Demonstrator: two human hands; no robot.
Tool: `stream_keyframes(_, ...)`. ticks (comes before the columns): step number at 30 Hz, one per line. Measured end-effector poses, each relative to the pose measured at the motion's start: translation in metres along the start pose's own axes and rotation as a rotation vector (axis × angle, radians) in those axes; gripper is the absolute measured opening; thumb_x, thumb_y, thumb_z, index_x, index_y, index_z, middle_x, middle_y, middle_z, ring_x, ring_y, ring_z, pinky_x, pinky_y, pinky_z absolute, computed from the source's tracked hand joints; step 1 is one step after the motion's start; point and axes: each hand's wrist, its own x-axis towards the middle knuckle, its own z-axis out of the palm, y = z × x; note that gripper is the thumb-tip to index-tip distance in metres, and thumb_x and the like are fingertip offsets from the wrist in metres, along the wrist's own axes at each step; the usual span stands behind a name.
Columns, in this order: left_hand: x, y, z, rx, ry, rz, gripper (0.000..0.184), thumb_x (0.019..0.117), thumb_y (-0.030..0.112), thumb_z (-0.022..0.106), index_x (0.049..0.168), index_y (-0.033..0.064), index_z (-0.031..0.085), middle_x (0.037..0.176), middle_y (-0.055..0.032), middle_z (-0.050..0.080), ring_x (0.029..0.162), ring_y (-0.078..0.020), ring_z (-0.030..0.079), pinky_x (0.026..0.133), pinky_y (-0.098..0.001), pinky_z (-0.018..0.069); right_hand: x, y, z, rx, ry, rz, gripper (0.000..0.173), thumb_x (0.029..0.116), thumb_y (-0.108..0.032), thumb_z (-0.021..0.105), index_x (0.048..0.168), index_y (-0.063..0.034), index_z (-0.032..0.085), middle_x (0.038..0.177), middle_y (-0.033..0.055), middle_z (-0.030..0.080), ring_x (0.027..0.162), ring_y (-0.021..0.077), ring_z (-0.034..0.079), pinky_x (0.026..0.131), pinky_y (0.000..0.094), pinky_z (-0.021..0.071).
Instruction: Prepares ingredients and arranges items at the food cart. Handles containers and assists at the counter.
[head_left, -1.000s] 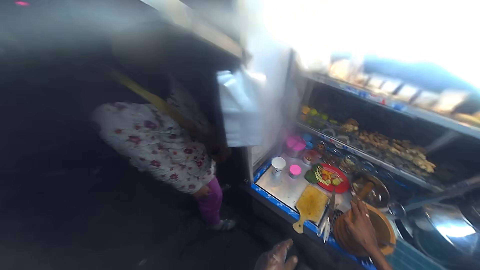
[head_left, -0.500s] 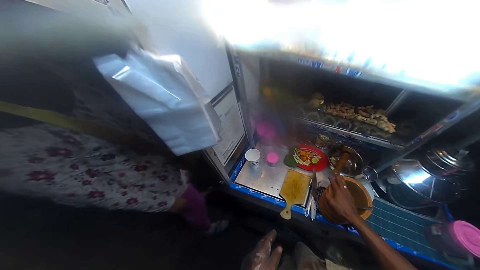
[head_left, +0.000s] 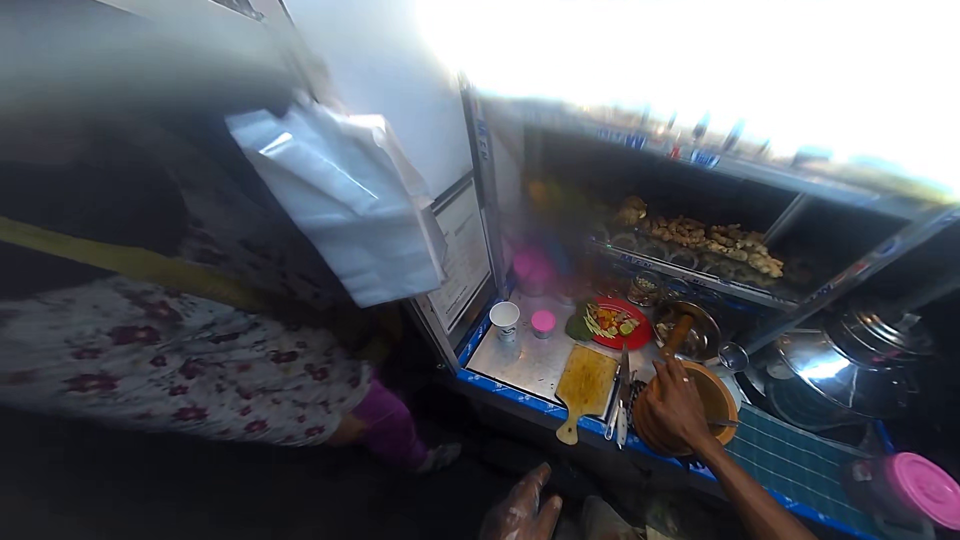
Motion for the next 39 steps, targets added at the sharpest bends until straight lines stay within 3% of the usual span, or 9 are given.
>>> stream_keyframes(2,0.001,-0.001,-0.001,0.007,0.0,-0.009,0.053,0.1024,0.046,0.053,0.151,0.0236,0.052,0.15,-0.0003,0.057,0.135,-0.0193,0.056,0.115,-0.0479,0.042,0.01,-0.012,-0.018,-0.103,-0.066,0.038,0.062,0.097,-0.048,0.053,0.149,-0.0146,0.053,0.162,0.014,0.038,0.151,0.0343,0.032,0.121,0.0638,0.0188)
stream_keyframes(6,0.0,0.001,-0.002,0.027,-0.003,-0.017,0.054,0.103,0.045,0.053,0.151,0.0215,0.052,0.15,-0.0024,0.056,0.136,-0.0214,0.056,0.115,-0.0493,0.0419,0.062,-0.044,-0.053,-0.1,-0.256,0.065,0.059,0.1013,-0.048,0.052,0.149,-0.0131,0.053,0.139,0.0208,0.061,0.132,0.0417,0.054,0.107,0.0627,0.0401)
stream_keyframes(10,0.002,0.001,0.0,0.047,-0.002,-0.008,0.053,0.1036,0.044,0.053,0.151,0.0201,0.052,0.149,-0.0032,0.058,0.134,-0.0213,0.057,0.115,-0.0484,0.0424,0.142,-0.069,-0.055,0.026,-0.495,0.021,0.073,0.104,-0.039,0.052,0.165,-0.0188,0.018,0.126,0.025,0.066,0.11,0.0429,0.066,0.095,0.0631,0.0496)
stream_keyframes(14,0.003,-0.003,-0.002,0.055,-0.012,-0.034,0.055,0.1033,0.045,0.052,0.152,0.0205,0.05,0.15,-0.0023,0.056,0.137,-0.0199,0.055,0.116,-0.0479,0.041,0.194,-0.079,-0.051,0.148,-0.403,0.086,0.09,0.102,-0.033,0.06,0.165,-0.0153,-0.001,0.13,0.0251,0.063,0.117,0.0407,0.065,0.099,0.0598,0.0497)
stream_keyframes(19,0.002,-0.013,-0.011,0.044,0.027,-0.06,0.056,0.1035,0.046,0.051,0.152,0.0198,0.05,0.151,-0.0027,0.056,0.137,-0.0203,0.055,0.117,-0.0485,0.0403,0.178,-0.078,-0.046,0.164,-0.462,-0.23,0.058,0.1032,-0.039,0.056,0.156,-0.0183,0.044,0.134,0.0178,0.065,0.123,0.0377,0.062,0.105,0.0644,0.0441)
stream_keyframes(22,0.001,-0.016,-0.012,0.041,0.044,-0.079,0.055,0.1032,0.047,0.051,0.152,0.0211,0.051,0.151,-0.0013,0.056,0.137,-0.0201,0.055,0.116,-0.0484,0.0408,0.136,-0.05,-0.052,0.068,-0.426,-0.191,0.056,0.102,-0.048,0.055,0.15,-0.0206,0.054,0.145,0.0142,0.059,0.136,0.0364,0.053,0.111,0.0641,0.0388)
stream_keyframes(26,0.002,-0.012,-0.01,0.034,0.035,-0.071,0.055,0.103,0.046,0.052,0.152,0.0202,0.051,0.151,-0.0019,0.056,0.136,-0.02,0.055,0.116,-0.0477,0.041,0.096,0.011,-0.028,0.029,-0.231,0.035,0.057,0.1056,-0.053,0.042,0.148,-0.0164,0.056,0.159,0.0116,0.045,0.151,0.0336,0.033,0.123,0.0638,0.0174)
stream_keyframes(29,0.003,-0.005,-0.003,0.041,0.002,-0.033,0.055,0.1031,0.045,0.052,0.152,0.0207,0.051,0.15,-0.0014,0.056,0.136,-0.0188,0.055,0.116,-0.0461,0.0415,0.083,0.014,-0.016,0.033,-0.123,0.069,0.046,0.1078,-0.039,0.037,0.127,-0.0175,0.073,0.139,0.0081,0.065,0.134,0.0294,0.056,0.117,0.0562,0.0324)
stream_keyframes(39,0.002,0.001,0.005,0.029,-0.025,-0.005,0.054,0.1023,0.047,0.053,0.151,0.0237,0.052,0.15,0.0008,0.056,0.135,-0.0174,0.056,0.115,-0.0461,0.0422,0.092,0.008,-0.022,-0.02,-0.248,0.145,0.039,0.1042,-0.04,0.043,0.128,-0.0301,0.073,0.137,0.0071,0.066,0.133,0.0299,0.055,0.111,0.0577,0.0369)
